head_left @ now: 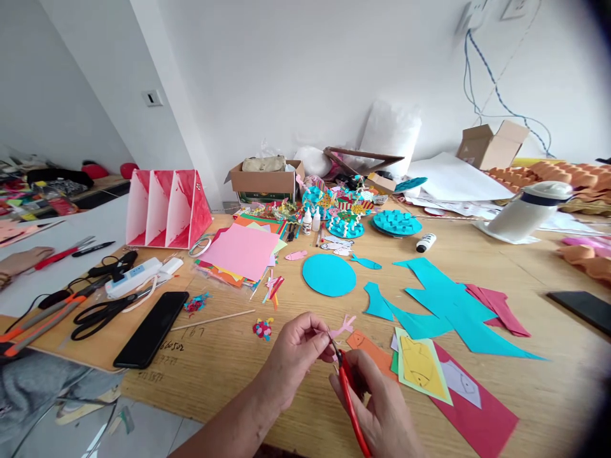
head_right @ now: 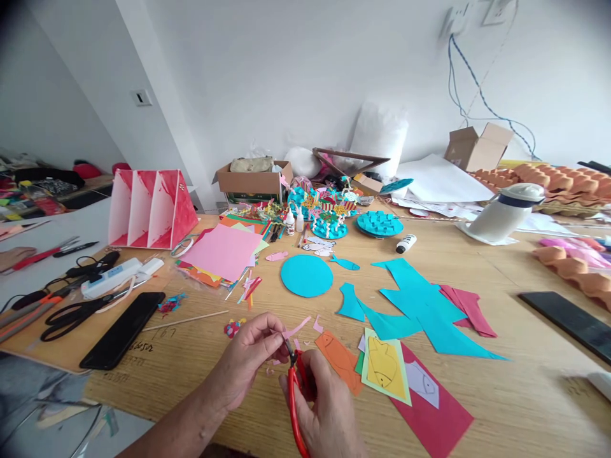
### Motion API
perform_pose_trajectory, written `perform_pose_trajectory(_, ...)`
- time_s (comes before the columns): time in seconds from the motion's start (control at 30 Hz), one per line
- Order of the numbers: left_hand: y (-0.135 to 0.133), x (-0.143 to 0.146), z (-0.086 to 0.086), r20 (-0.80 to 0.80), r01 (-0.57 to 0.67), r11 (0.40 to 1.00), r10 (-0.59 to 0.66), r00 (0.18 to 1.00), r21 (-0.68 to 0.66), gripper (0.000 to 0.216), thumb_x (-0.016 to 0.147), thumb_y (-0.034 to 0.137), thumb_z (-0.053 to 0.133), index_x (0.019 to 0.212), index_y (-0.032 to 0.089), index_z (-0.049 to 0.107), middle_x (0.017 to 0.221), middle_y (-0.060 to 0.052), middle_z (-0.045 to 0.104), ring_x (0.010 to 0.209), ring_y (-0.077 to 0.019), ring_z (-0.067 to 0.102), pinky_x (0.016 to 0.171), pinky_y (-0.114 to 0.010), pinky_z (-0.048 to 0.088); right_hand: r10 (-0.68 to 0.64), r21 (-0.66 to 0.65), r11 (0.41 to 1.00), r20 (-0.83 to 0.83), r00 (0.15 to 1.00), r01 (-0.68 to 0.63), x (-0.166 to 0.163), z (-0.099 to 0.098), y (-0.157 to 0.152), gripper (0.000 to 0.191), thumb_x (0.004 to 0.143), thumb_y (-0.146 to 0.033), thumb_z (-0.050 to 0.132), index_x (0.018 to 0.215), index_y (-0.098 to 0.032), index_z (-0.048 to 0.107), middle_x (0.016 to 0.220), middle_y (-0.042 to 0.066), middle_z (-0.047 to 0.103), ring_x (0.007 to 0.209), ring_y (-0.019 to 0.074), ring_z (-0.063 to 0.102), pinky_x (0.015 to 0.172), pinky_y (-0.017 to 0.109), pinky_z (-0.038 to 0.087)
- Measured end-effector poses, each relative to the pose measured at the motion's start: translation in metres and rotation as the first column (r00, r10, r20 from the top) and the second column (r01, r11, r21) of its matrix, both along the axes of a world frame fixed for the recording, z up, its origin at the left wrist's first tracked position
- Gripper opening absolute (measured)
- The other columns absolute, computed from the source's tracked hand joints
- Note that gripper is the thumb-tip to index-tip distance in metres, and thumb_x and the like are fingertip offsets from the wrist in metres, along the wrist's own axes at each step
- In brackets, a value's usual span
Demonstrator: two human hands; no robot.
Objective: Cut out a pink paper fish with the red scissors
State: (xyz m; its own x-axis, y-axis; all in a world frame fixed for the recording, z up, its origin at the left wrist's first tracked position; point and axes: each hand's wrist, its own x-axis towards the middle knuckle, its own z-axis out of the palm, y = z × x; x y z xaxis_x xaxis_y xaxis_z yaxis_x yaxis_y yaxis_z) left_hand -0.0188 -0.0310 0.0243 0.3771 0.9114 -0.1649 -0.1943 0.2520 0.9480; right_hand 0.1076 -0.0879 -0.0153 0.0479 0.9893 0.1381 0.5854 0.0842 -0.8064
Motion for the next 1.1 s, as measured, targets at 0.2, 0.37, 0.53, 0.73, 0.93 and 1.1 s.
perform_pose_trajectory(0.2, 0.000, -0.001, 0.000, -0.056, -0.005, 1.000, 0.005, 0.998, -0.006, 0.018, 0.069, 0.030, 0.061, 0.066, 0.014, 0.054, 0.061, -0.001, 0.057, 0.059, -0.0105, 0.052, 0.060, -0.023, 0.043, 0.023, 0.021, 1.000, 0.025, 0.999, -0.024, 0.000, -0.002, 0.002, 0.022, 0.080, -0.037, 0.048, 0.065, -0.021, 0.044, 0.053, -0.005, 0.040, 0.046, 0.0120, 0.040, 0.041, 0.020, 0.033)
perform_pose_trajectory(0.37, 0.000, -0.004, -0.001, -0.067, 0.001, 1.000, -0.003, 0.998, -0.026, 0.019, 0.068, 0.031, 0.063, 0.066, 0.014, 0.054, 0.058, 0.000, 0.056, 0.057, -0.0100, 0.052, 0.058, -0.023, 0.043, -0.015, 0.058, 0.998, 0.059, 0.998, 0.011, -0.002, -0.005, 0.002, 0.025, 0.079, -0.038, 0.050, 0.062, -0.022, 0.042, 0.050, -0.006, 0.040, 0.044, 0.0116, 0.038, 0.040, 0.020, 0.031)
perform_pose_trajectory(0.53, -0.001, -0.009, -0.007, -0.088, 0.018, 0.999, -0.021, 0.996, -0.032, 0.020, 0.069, 0.033, 0.062, 0.068, 0.015, 0.054, 0.058, 0.000, 0.057, 0.056, -0.0103, 0.052, 0.056, -0.022, 0.040, -0.003, 0.073, 0.997, 0.072, 0.997, -0.002, -0.002, -0.009, 0.001, 0.028, 0.080, -0.041, 0.049, 0.061, -0.022, 0.040, 0.047, -0.006, 0.040, 0.042, 0.0112, 0.038, 0.039, 0.020, 0.032)
perform_pose_trajectory(0.73, -0.003, -0.015, -0.013, -0.065, 0.018, 0.999, -0.020, 0.998, -0.035, 0.020, 0.070, 0.033, 0.062, 0.068, 0.015, 0.053, 0.060, 0.000, 0.058, 0.056, -0.0104, 0.052, 0.056, -0.022, 0.039, 0.022, 0.037, 0.999, 0.086, 0.996, -0.025, -0.003, -0.012, -0.002, 0.029, 0.080, -0.041, 0.049, 0.060, -0.022, 0.040, 0.048, -0.005, 0.043, 0.042, 0.0111, 0.040, 0.039, 0.020, 0.034)
perform_pose_trajectory(0.93, -0.005, -0.019, -0.015, -0.071, 0.024, 0.999, -0.026, 0.997, -0.024, 0.018, 0.072, 0.031, 0.060, 0.069, 0.015, 0.052, 0.063, -0.001, 0.058, 0.058, -0.0101, 0.052, 0.060, -0.024, 0.041, 0.042, -0.005, 0.999, 0.059, 0.997, -0.041, -0.005, -0.011, -0.004, 0.030, 0.079, -0.042, 0.048, 0.059, -0.022, 0.038, 0.047, -0.005, 0.042, 0.043, 0.0106, 0.038, 0.039, 0.019, 0.033)
perform_pose_trajectory(1.1, -0.005, -0.022, -0.017, -0.069, 0.009, 0.999, -0.011, 0.998, -0.036, 0.022, 0.070, 0.034, 0.062, 0.069, 0.015, 0.052, 0.064, -0.001, 0.057, 0.060, -0.0108, 0.052, 0.061, -0.024, 0.042, 0.051, -0.019, 0.999, 0.038, 0.998, -0.050, -0.006, -0.010, -0.005, 0.031, 0.078, -0.041, 0.047, 0.057, -0.022, 0.036, 0.046, -0.006, 0.039, 0.042, 0.0100, 0.035, 0.038, 0.018, 0.031)
